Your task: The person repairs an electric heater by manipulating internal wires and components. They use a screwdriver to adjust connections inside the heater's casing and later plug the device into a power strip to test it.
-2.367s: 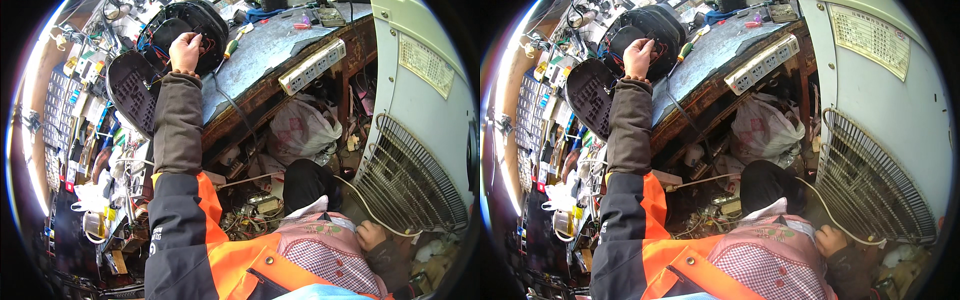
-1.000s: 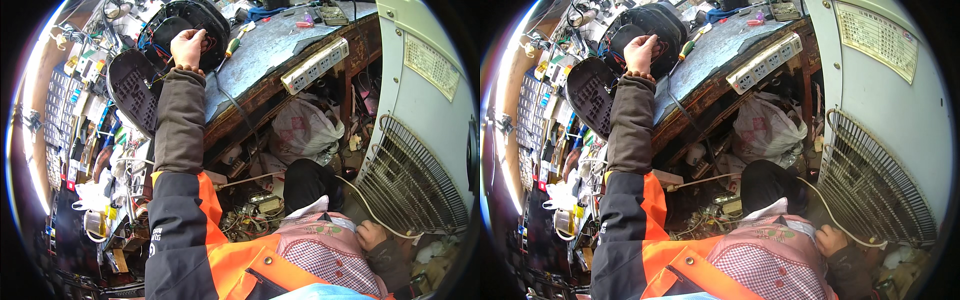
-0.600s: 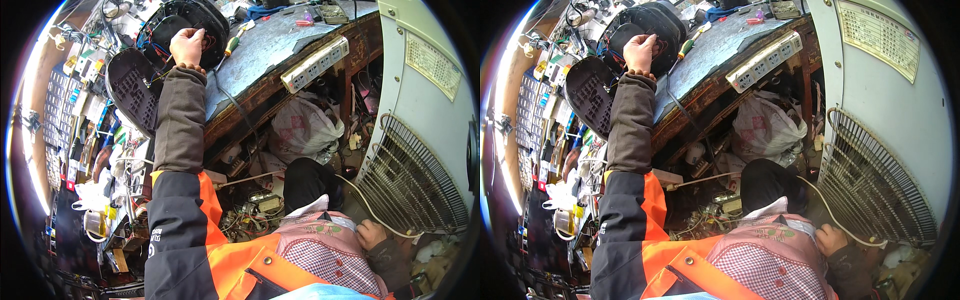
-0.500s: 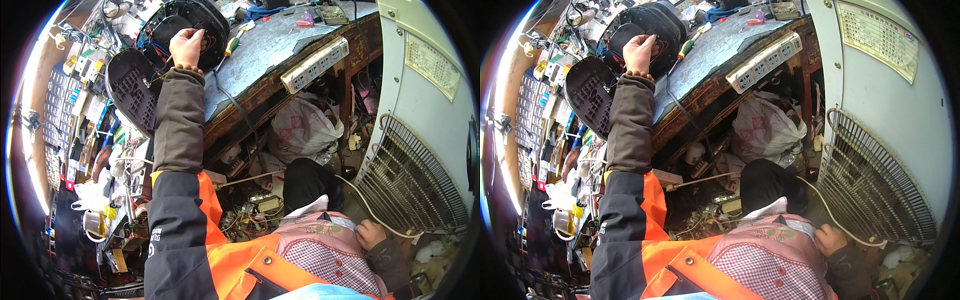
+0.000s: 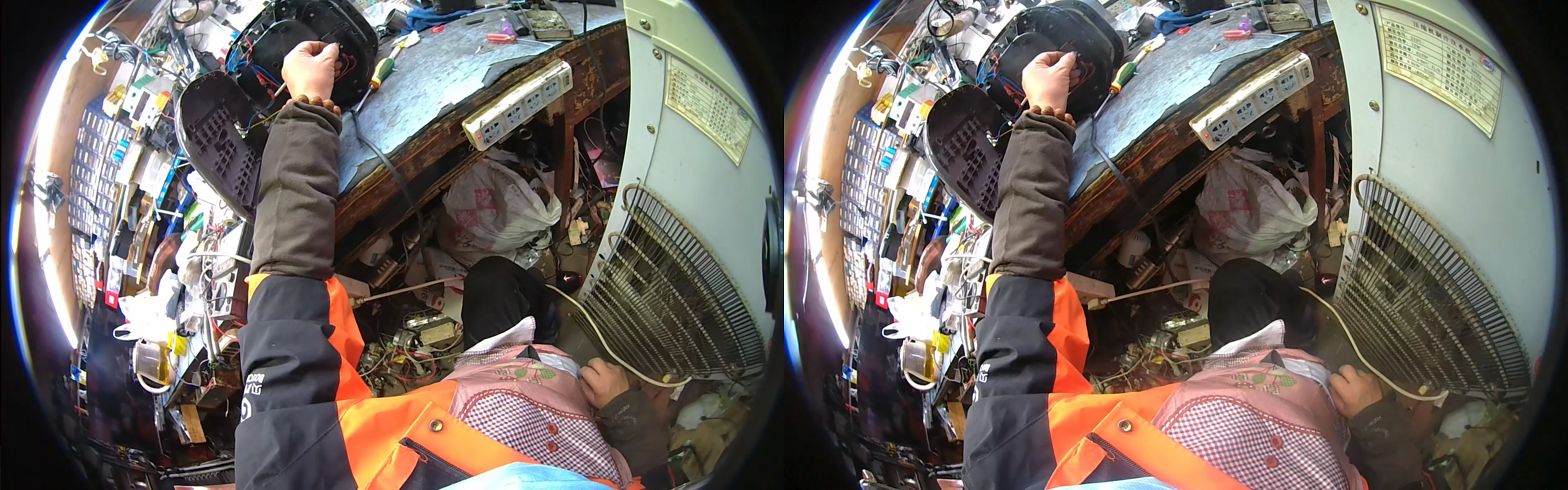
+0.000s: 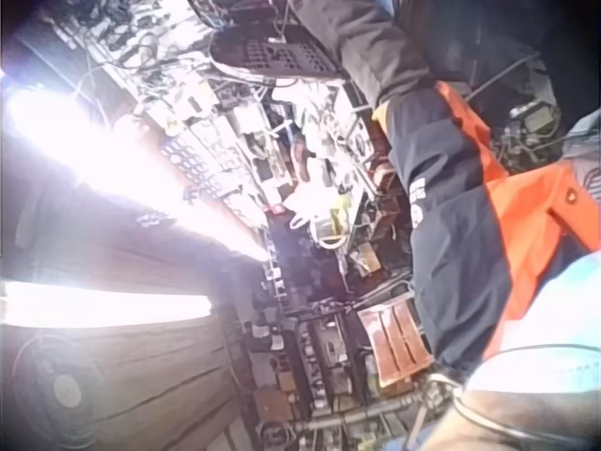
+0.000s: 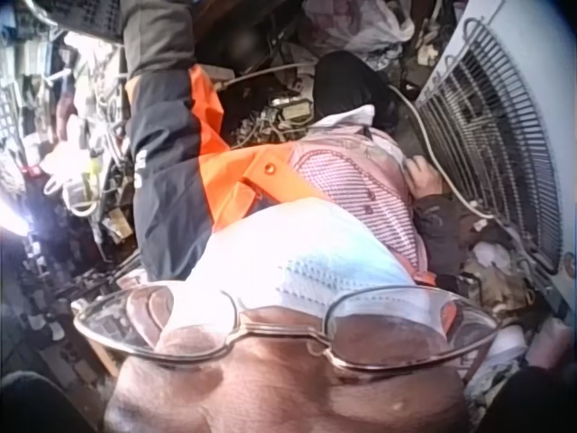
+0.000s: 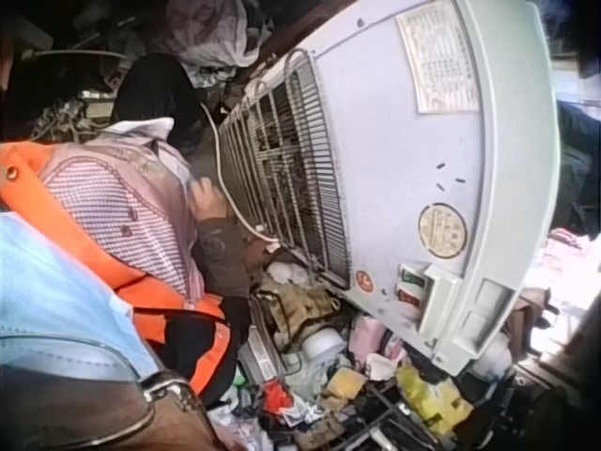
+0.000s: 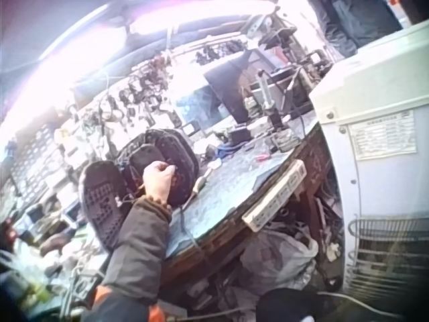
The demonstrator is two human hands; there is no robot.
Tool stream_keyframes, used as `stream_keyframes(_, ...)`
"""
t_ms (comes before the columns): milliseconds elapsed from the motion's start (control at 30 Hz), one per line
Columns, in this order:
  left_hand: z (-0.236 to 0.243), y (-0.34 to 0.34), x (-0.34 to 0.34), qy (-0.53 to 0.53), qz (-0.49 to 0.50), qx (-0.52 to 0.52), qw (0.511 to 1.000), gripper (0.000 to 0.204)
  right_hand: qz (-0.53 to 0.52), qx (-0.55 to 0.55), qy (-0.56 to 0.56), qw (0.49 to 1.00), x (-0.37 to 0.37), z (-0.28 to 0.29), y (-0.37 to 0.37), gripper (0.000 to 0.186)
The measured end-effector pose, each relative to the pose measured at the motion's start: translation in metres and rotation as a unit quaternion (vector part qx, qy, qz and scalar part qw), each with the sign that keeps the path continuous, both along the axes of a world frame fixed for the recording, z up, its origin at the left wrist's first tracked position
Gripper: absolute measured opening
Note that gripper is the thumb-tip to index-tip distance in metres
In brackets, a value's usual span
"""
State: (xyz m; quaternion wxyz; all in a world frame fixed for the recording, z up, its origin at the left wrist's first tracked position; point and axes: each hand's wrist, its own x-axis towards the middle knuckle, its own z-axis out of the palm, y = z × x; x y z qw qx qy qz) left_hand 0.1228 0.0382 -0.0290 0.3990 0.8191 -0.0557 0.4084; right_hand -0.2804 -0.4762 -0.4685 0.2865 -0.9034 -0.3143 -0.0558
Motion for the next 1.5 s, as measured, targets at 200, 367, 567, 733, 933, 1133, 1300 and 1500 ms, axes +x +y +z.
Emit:
stream_keyframes(200,0.0,-0.006,-0.007,-0.002,0.013,-0.007,1.0,0.017,0.005,-0.019,0.005,1.0,0.0,0.004,0.003,0.022)
stream_keyframes(367,-0.002,0.003,-0.003,-0.045,-0.023,-0.018,0.999,0.015,0.0,-0.02,-0.015,1.0,-0.003,0.005,0.01,0.016)
stream_keyframes(567,-0.004,0.013,0.0,-0.148,0.018,0.089,0.985,0.02,-0.022,-0.03,-0.034,0.999,-0.009,0.01,0.016,0.013)
stream_keyframes(733,-0.006,0.002,-0.004,-0.129,0.102,0.131,0.978,0.028,-0.028,-0.038,-0.034,0.998,-0.015,0.006,0.016,0.013)
stream_keyframes(933,-0.003,0.003,0.001,-0.121,0.098,0.13,0.979,0.03,-0.036,-0.02,-0.049,0.998,-0.012,0.039,0.028,0.016)
stream_keyframes(1133,0.006,0.013,0.004,-0.091,-0.023,0.02,0.995,0.022,-0.033,0.029,-0.139,0.989,-0.006,0.087,0.043,0.021)
stream_keyframes(1300,0.022,0.006,-0.005,0.022,-0.026,0.0,0.999,0.022,-0.051,0.093,-0.21,0.972,-0.015,0.141,0.055,0.03)
stream_keyframes(1500,0.039,0.03,0.012,0.077,-0.061,0.049,0.994,0.025,-0.048,0.225,-0.37,0.9,-0.004,0.213,0.083,0.045)
